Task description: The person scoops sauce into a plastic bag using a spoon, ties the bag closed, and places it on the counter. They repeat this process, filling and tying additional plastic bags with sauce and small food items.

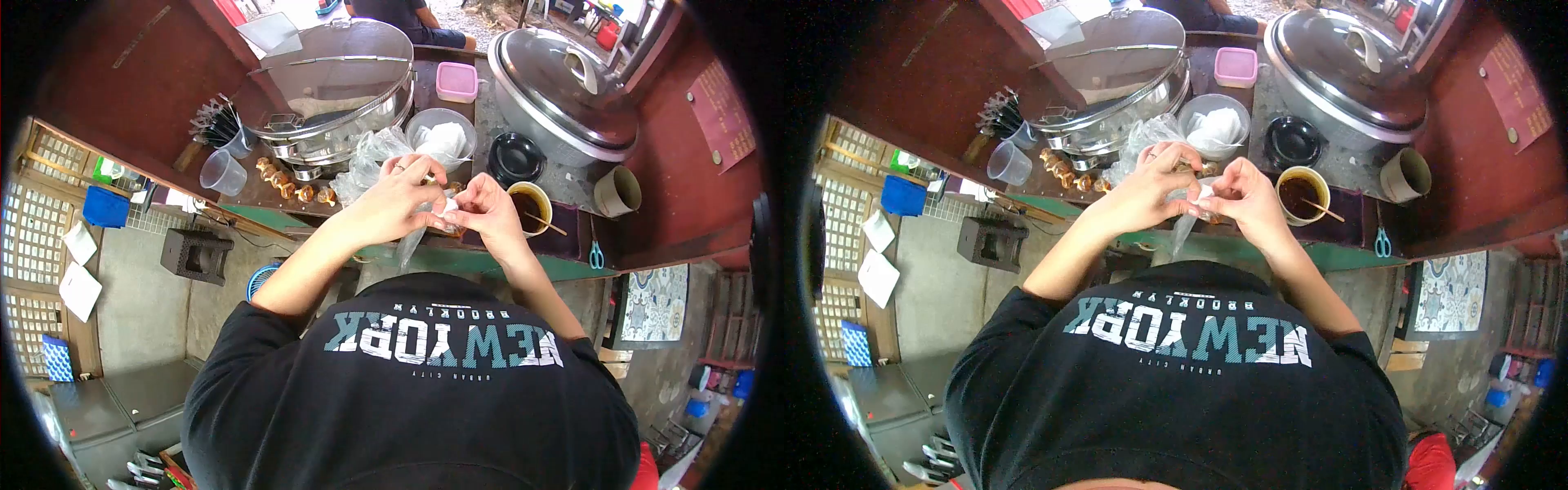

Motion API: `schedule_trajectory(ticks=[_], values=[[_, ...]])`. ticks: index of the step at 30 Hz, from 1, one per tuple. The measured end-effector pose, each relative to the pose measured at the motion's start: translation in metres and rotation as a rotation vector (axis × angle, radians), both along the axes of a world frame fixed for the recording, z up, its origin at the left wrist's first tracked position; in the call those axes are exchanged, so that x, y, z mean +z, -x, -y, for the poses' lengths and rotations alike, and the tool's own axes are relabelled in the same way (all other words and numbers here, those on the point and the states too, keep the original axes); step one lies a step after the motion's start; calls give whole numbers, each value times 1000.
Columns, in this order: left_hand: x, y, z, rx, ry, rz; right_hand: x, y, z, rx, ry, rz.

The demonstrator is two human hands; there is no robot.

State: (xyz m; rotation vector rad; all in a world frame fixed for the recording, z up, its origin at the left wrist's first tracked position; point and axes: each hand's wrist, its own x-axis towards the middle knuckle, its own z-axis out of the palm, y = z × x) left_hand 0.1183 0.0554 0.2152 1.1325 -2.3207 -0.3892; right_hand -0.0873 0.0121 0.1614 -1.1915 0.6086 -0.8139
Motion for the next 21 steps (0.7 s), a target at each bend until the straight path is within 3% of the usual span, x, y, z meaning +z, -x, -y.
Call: schedule_trajectory(ticks=[4, 7, 11, 15, 16, 21], values=[[1, -1, -1, -3, -27, -21, 13, -1, -1, 15, -209, 321], [0, -1, -2, -5, -81, -52, 13, 2, -1, 34, 1, -27], [-8, -4, 0, -62, -195, -165, 20, 7, -5, -147, 734, -475], [-16, -3, 7, -162, -289, -418, 13, 9, -6, -143, 113, -88], [-15, -2, 7, -172, -289, -446, 12, 9, -5, -133, 65, -19], [-11, 5, 6, -190, -357, -543, 14, 3, -12, -262, 322, -73]])
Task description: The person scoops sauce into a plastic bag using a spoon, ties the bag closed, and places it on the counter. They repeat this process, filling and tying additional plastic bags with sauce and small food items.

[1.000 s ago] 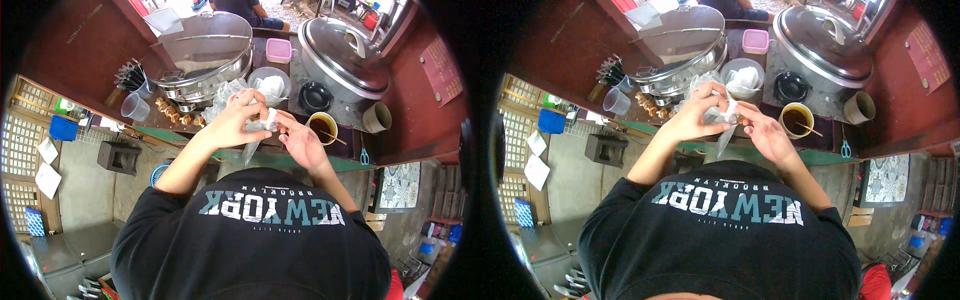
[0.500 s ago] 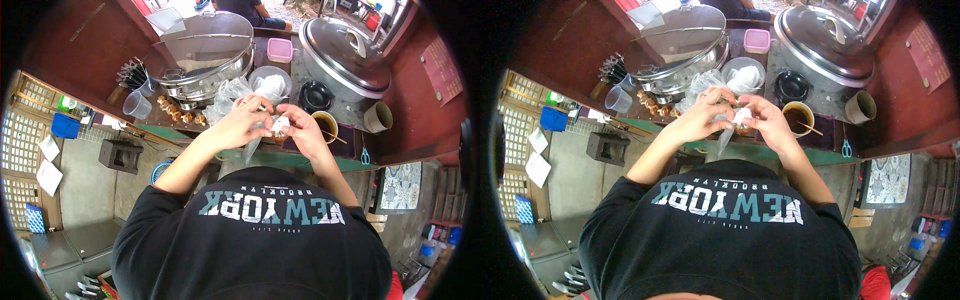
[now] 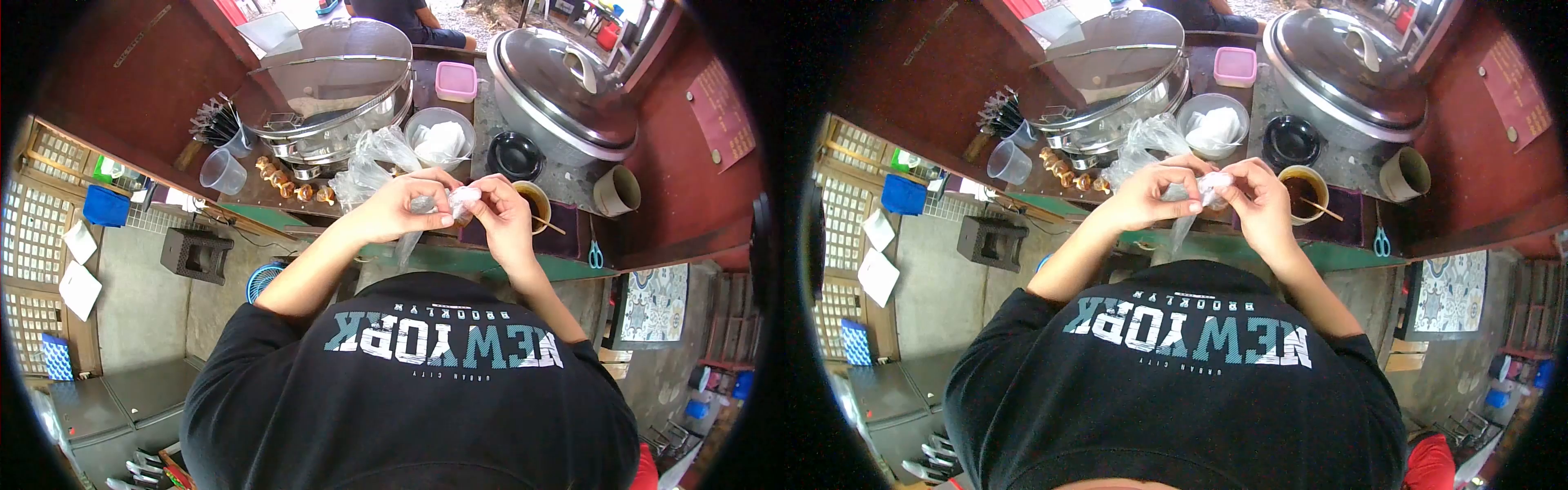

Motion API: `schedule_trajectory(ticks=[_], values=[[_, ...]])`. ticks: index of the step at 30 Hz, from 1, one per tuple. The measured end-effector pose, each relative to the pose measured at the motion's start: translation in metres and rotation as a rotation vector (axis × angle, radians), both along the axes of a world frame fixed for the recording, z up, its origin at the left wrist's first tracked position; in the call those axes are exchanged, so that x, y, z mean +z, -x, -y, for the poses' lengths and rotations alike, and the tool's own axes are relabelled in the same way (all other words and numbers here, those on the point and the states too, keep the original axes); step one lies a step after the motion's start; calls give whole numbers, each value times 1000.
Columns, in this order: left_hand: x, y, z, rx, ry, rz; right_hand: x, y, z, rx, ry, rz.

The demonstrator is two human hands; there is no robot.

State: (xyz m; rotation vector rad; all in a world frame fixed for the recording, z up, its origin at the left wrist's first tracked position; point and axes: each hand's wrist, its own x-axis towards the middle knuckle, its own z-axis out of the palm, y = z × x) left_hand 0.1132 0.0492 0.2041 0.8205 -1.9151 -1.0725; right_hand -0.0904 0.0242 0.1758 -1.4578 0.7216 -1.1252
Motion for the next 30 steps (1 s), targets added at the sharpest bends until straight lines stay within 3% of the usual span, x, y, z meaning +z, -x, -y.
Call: schedule_trajectory(ticks=[7, 11, 13, 16, 22, 26, 27, 30], values=[[-14, 19, -1, 165, -255, -132, 6, 3, -8, -56, -66, 28], [-23, 28, 3, 221, -342, -325, 10, 3, -8, -148, 86, -26], [-17, 28, 2, 218, -294, -190, 9, 8, -3, -173, 217, -141], [-7, 28, -1, 203, -183, -15, 10, 11, -2, -187, 216, -172], [4, 25, -8, 186, -61, 114, 16, 23, -1, -179, -39, 134], [8, 25, -11, 204, -71, 146, 15, 18, 0, -51, -98, 239], [7, 27, -12, 202, -46, 133, 12, 18, -3, 58, -150, 222], [-6, 34, -16, 198, -20, 86, 11, 19, -17, 78, -181, -21]])
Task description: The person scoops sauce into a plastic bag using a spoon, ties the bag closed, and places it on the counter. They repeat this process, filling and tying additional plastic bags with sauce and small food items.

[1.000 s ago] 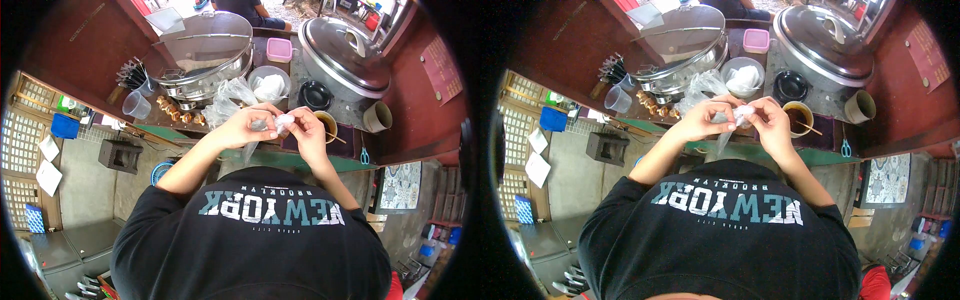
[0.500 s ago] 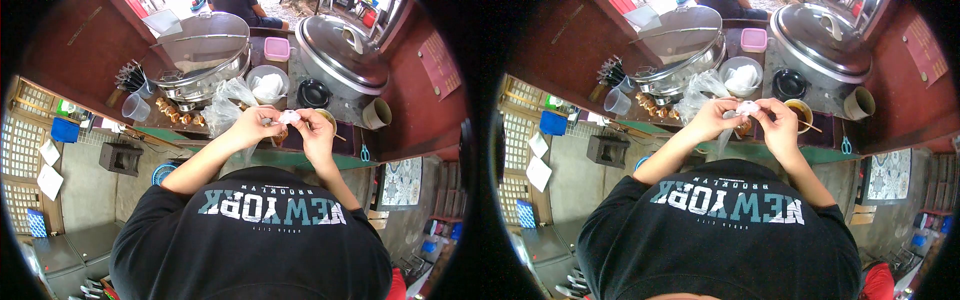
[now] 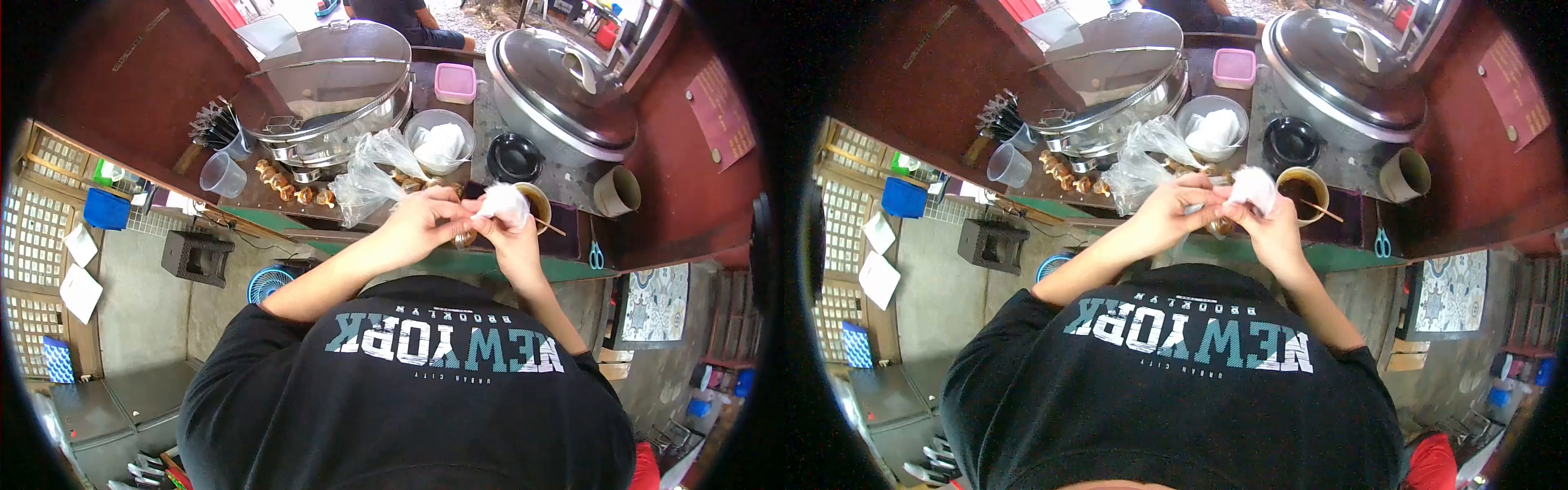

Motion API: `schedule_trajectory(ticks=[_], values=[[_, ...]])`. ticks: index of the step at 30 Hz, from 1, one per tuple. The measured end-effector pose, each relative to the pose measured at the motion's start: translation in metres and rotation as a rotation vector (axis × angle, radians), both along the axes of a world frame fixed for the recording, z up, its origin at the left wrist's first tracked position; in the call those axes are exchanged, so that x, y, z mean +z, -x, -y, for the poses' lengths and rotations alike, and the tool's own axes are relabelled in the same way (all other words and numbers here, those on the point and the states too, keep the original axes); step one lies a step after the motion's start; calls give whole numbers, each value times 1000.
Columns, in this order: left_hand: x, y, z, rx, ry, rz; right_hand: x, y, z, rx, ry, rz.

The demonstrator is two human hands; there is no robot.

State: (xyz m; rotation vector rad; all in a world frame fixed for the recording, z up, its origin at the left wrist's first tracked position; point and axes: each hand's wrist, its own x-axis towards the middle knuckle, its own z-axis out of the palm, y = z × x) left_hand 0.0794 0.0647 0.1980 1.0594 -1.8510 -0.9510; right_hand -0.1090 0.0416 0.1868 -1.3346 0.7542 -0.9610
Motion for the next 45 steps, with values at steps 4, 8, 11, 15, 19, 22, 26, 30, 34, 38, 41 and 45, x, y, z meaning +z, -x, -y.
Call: schedule_trajectory(ticks=[4, 8, 11, 15, 19, 22, 26, 30, 34, 38, 41, 45], values=[[-9, 6, -9, 6, 40, 2, -6, 4, 0, -153, -28, 115], [-14, -2, -16, 62, 97, 127, -2, 15, 6, -176, 14, 121], [-16, -5, -18, 82, 50, 98, -9, 13, 10, -36, 72, 66], [-18, 0, -18, 75, -54, -8, -34, 8, 3, 30, 150, -197], [-26, 1, -20, 49, -225, -248, -26, 9, 5, 94, 79, -164], [-20, -1, -23, 23, -280, -251, -18, 8, 0, 65, 74, -192], [-20, 0, -23, -8, -188, -163, -10, 5, -6, 16, 98, -152], [-15, 3, -24, 16, -96, -82, -6, 3, -9, -38, 106, -110], [-14, 0, -25, 17, -96, -9, -3, 3, -5, 5, 78, -103], [-18, -5, -23, -22, -112, -18, 14, 4, -3, 101, 216, -234], [-14, -2, -25, -49, -288, -193, 16, 9, -2, 138, 127, -258], [-20, -2, -20, -117, -350, -218, 13, 11, 1, 162, 84, -285]])
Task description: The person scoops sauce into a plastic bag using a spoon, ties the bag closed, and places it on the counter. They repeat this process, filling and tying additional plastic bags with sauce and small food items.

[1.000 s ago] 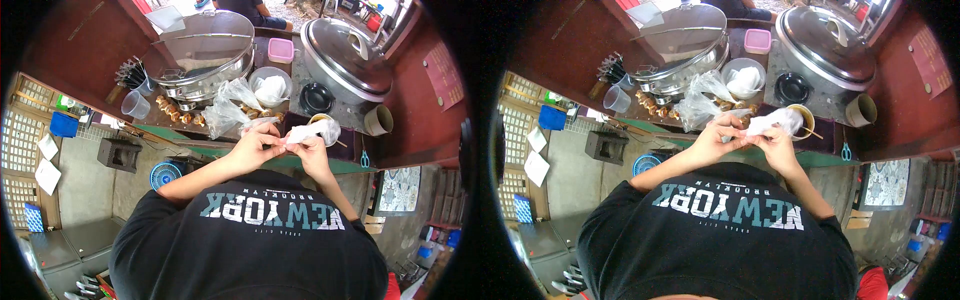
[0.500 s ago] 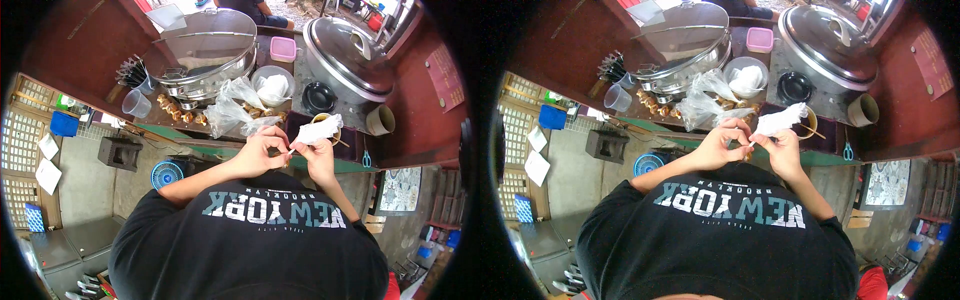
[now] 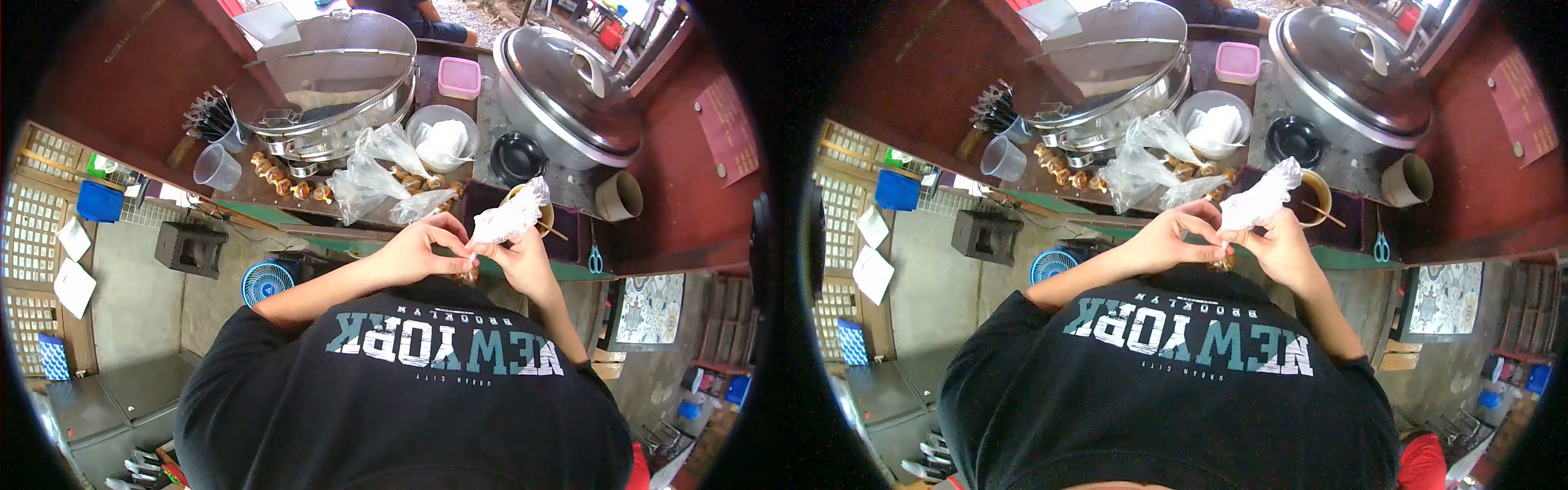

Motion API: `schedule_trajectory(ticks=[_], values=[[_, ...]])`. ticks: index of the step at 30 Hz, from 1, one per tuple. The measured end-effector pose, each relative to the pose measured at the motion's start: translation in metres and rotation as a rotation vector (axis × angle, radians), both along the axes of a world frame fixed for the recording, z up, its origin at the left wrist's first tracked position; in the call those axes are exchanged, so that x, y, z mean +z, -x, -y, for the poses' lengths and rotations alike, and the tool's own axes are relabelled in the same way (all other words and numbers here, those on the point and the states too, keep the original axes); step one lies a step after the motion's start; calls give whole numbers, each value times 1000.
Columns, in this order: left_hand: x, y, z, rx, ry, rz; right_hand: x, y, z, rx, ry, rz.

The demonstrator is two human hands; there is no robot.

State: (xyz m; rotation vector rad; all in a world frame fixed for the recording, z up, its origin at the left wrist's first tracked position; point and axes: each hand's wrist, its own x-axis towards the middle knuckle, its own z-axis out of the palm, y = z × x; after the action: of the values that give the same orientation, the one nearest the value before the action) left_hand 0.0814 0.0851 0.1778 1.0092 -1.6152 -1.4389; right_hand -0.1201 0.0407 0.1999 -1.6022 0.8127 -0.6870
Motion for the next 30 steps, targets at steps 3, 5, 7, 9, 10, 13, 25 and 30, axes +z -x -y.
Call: schedule_trajectory(ticks=[3, 5, 7, 9, 10, 13, 25, 30], values=[[-3, 2, 4, -34, -19, -46, -2, 3, 2, 17, -23, 17], [-3, 4, 4, -34, -23, -74, 0, 6, 0, -20, -72, 51], [-5, 5, 3, -25, 0, -63, -1, 5, -1, -53, -93, 66], [-16, 5, 4, -5, 53, -16, -11, 0, -1, -83, -84, 59], [-30, 3, 7, 41, 99, 49, -21, 0, 3, -57, -61, -36], [-54, -5, 17, 191, 239, 283, -50, -12, 18, -89, -8, -270], [-41, -29, 94, 610, 767, 680, -135, -52, 45, -76, 531, -477], [-44, -42, 128, 449, 911, 932, -127, -53, 45, -127, 496, -448]])
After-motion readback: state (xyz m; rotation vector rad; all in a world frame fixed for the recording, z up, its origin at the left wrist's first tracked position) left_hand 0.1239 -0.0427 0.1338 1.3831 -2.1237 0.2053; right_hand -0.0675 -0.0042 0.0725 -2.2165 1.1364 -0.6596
